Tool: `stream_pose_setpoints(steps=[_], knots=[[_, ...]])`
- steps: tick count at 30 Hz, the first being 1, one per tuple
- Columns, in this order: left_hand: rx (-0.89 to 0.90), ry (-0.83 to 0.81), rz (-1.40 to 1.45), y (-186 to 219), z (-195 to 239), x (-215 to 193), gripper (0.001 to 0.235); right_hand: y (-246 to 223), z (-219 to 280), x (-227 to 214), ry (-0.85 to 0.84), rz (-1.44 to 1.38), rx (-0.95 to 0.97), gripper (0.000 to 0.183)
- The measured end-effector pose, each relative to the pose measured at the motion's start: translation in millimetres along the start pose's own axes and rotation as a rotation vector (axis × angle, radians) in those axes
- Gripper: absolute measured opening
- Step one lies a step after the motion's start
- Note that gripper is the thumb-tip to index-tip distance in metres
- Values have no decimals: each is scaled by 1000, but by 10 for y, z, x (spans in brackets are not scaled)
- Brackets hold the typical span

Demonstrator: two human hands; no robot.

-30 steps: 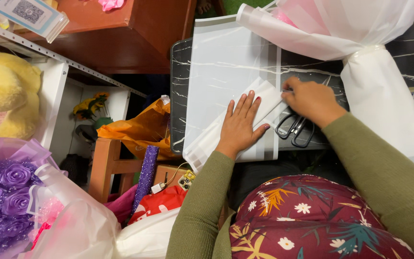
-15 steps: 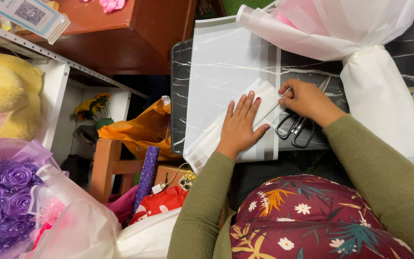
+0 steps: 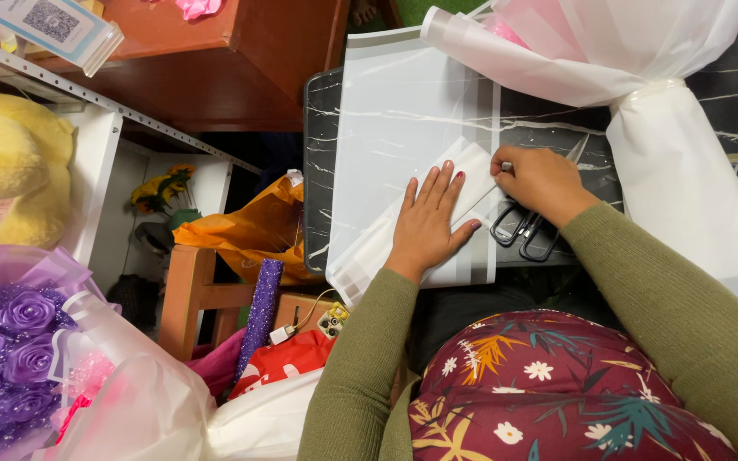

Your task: The person cuts a piece of white wrapping paper using shears and then applies pieces of adhesive tape by hand to secure the paper around a bouquet.

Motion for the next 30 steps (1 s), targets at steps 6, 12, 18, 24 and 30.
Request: stream_pose_setpoints(steps=[6, 12, 18, 24, 30], knots=[[1, 1, 4, 4, -11, -13, 81, -26, -28, -13, 0, 73, -9, 18], [0, -8, 3, 7, -9, -19, 81, -43, -87, 24, -1, 135, -15, 18], [6, 3, 10, 9, -3, -4, 81, -2, -169, 159, 17, 189, -50, 14], [8, 15, 14, 3, 15, -15, 80, 36, -292, 302, 10, 383, -88, 15], [9, 33, 9, -2, 20, -9, 81, 34, -118, 33, 27, 288, -74, 23]])
Point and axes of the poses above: each hand's wrist, its own z-axis away from the middle knuckle, its own x-axis out of the palm, y = z × x, the point moved 4 cm from there along -z, towards the middle knuckle, and after that the axes turned 9 degrees about y, right-handed, at the moved point
